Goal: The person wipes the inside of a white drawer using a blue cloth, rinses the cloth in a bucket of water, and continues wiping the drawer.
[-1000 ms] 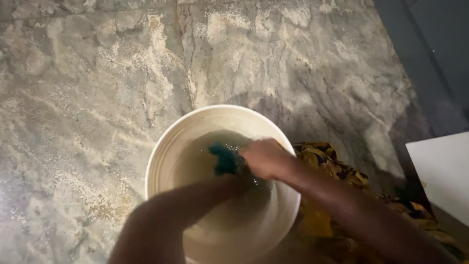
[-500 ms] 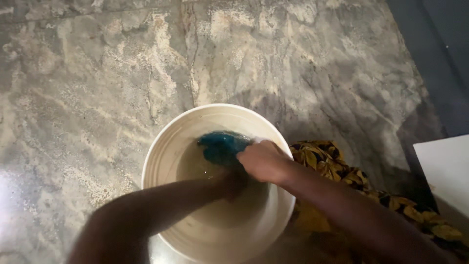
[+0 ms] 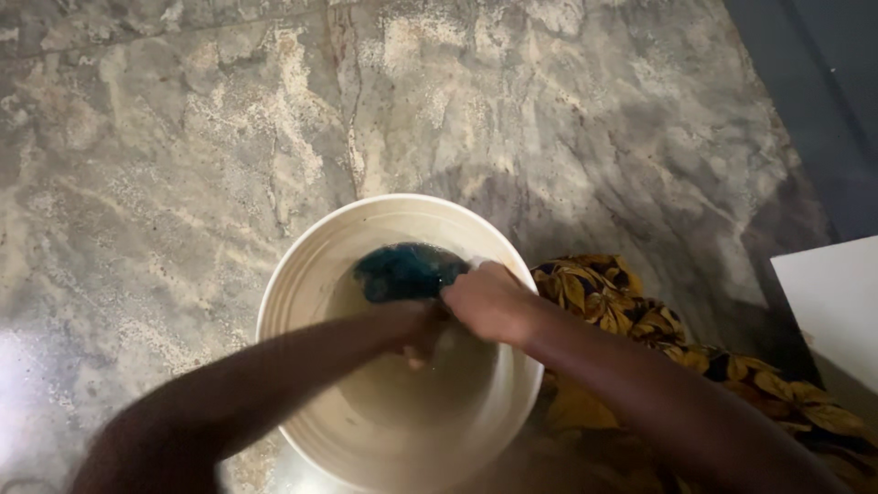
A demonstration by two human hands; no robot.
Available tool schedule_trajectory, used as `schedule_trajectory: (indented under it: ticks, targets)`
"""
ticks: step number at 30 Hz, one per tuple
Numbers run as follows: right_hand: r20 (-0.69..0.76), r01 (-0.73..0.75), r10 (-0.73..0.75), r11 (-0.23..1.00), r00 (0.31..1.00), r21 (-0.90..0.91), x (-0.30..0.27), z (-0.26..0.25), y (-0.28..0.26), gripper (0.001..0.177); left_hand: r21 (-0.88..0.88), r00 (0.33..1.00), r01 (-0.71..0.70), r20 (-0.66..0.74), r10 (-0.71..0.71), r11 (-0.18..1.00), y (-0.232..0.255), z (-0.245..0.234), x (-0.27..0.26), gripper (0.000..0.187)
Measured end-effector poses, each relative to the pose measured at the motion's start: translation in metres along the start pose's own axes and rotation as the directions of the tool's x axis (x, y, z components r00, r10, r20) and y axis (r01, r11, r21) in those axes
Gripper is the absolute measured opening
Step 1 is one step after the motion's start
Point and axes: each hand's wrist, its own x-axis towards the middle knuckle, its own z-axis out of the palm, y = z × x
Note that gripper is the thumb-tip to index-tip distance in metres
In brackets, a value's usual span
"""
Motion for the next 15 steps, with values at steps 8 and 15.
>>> schedule_trajectory:
  ticks: [8, 15]
  targets:
    - [0.075, -0.047, 0.041, 0.996, 0.996, 0.074, -0.001, -0.008, -0.009, 0.016, 0.108, 0.967, 0.2, -0.179, -0.179, 0.974, -0.014, -0.041, -0.045, 0.02]
    - [0.006, -0.011, 0.011, 0.999, 1.0, 0.033, -0.004, -0.006, -0.006, 0.015, 0.067, 0.952, 0.28, -0.146, -0.268, 0.958, -0.027, -0.001, 0.032, 0.017]
